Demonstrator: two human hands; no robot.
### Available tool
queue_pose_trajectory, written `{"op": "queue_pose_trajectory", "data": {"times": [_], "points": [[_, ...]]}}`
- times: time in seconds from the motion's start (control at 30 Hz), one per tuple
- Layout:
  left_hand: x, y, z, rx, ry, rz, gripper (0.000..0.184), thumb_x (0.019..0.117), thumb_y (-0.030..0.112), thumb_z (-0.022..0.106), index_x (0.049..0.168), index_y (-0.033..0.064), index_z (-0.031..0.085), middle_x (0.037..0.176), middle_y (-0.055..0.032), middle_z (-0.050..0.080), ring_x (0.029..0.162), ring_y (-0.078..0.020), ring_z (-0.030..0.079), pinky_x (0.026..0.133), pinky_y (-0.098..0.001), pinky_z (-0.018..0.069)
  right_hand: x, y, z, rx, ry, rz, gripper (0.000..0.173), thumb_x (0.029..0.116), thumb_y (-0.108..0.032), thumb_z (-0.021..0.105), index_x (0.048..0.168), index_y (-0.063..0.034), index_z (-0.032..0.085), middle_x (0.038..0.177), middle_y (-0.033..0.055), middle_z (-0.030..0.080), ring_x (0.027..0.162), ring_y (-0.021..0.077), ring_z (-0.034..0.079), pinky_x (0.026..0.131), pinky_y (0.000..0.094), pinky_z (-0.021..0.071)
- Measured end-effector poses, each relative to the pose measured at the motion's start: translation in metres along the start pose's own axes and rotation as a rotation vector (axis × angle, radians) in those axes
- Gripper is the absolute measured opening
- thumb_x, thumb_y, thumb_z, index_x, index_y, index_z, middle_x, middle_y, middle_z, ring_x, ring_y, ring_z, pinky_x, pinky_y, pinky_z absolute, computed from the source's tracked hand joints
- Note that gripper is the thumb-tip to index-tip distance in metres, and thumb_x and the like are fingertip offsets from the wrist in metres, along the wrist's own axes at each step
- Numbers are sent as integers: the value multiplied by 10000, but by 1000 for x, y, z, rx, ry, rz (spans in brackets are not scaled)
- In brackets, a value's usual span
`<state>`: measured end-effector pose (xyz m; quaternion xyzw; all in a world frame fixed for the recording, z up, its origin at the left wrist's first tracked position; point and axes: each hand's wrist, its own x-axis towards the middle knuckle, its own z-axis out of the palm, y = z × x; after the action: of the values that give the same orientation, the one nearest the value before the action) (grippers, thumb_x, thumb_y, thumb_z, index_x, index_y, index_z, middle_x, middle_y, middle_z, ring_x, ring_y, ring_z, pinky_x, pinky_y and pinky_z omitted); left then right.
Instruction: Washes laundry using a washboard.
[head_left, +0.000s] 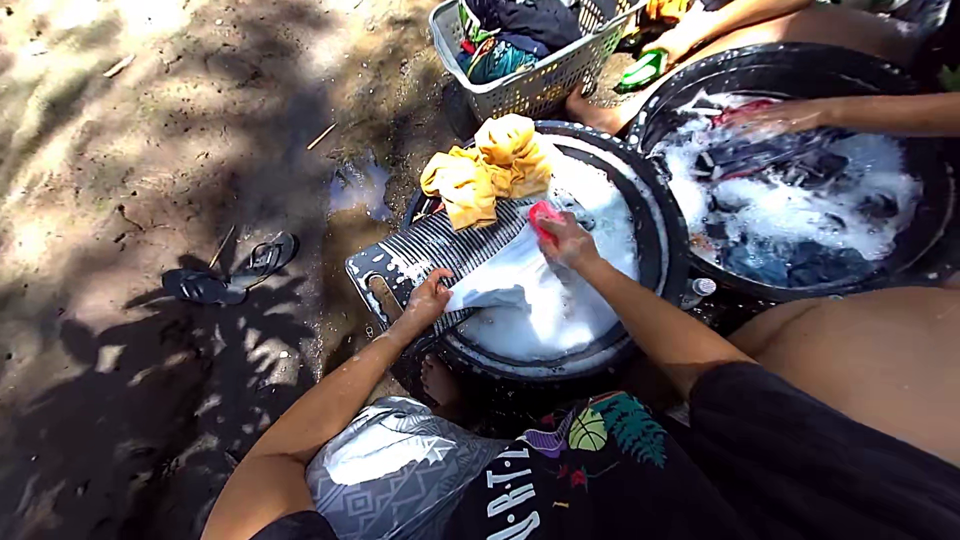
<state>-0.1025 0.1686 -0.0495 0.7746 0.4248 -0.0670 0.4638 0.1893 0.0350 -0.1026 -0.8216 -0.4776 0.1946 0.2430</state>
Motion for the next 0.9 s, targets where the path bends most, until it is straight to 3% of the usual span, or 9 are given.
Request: {"op": "queue_pose_trajectory", "data": {"times": [0.1,0.2,0.37,0.47,0.53,0.6,0.63,0.77,0.9], "points": [[6,11,2,-42,-27,4,518,1026,10,495,1525,40,362,1083,-212,640,871,-240,669,836,-405,563,-23,-58,24,104,10,-77,473,959,-278,683,1414,-162,623,1474,313,466,1193,480,605,926,638,533],[4,7,-3,-90,-66,-4,631,997,-29,504,1574,60,262,1119,-239,633,904,-253,671,849,-421,564,-67,-100,52,155,-260,-235,480,1005,-313,600,1438,-105,601,1508,280,492,1349,430,537,1098,579,442],[-9,17,-4,190,-268,-10,328,1028,70,536,1329,-58,557,1049,-206,648,853,-224,636,842,-391,535,10,4,-20,-68,-64,157,495,1023,-280,598,1506,-200,532,1541,365,358,1219,582,551,915,716,488],[-3,39,28,430,-411,178,331,1030,216,591,1167,-68,691,1144,-284,678,1125,-409,636,1036,-572,437,13,23,-56,-98,15,192,598,997,-362,659,1527,-139,494,1633,348,201,1427,600,320,1079,761,328],[-1,60,66,482,-492,271,335,1043,231,563,1159,-46,711,1181,-275,679,1195,-420,607,1071,-577,405,-16,3,-43,-62,56,1,494,970,-285,684,1396,-46,609,1555,332,377,1432,549,347,1124,734,292],[8,76,104,509,-537,266,335,1060,199,508,1196,-53,681,1224,-280,656,1228,-419,587,1075,-577,403,-49,-12,-12,-57,-152,-105,291,962,-173,627,1171,13,710,1294,278,624,1269,453,563,1064,625,439],[16,77,122,528,-520,249,332,1063,174,482,1221,-60,656,1248,-285,641,1241,-422,579,1074,-578,408,-59,-14,1,-70,-369,-101,285,985,-151,585,1170,35,696,1265,270,650,1254,434,586,1063,605,442],[39,57,178,547,-382,170,410,1071,95,409,1423,-103,480,1427,-336,508,1371,-463,467,1145,-586,347,-67,10,21,-222,-880,102,542,995,-112,605,1487,61,456,1543,308,420,1451,476,380,1164,653,303],[23,55,205,407,-309,-97,450,1115,145,331,1471,-121,404,1527,-298,429,1453,-395,393,1205,-486,293,-66,5,2,-290,-994,181,415,1044,-158,549,1334,138,562,1443,333,519,1384,476,471,1102,666,350]]}}
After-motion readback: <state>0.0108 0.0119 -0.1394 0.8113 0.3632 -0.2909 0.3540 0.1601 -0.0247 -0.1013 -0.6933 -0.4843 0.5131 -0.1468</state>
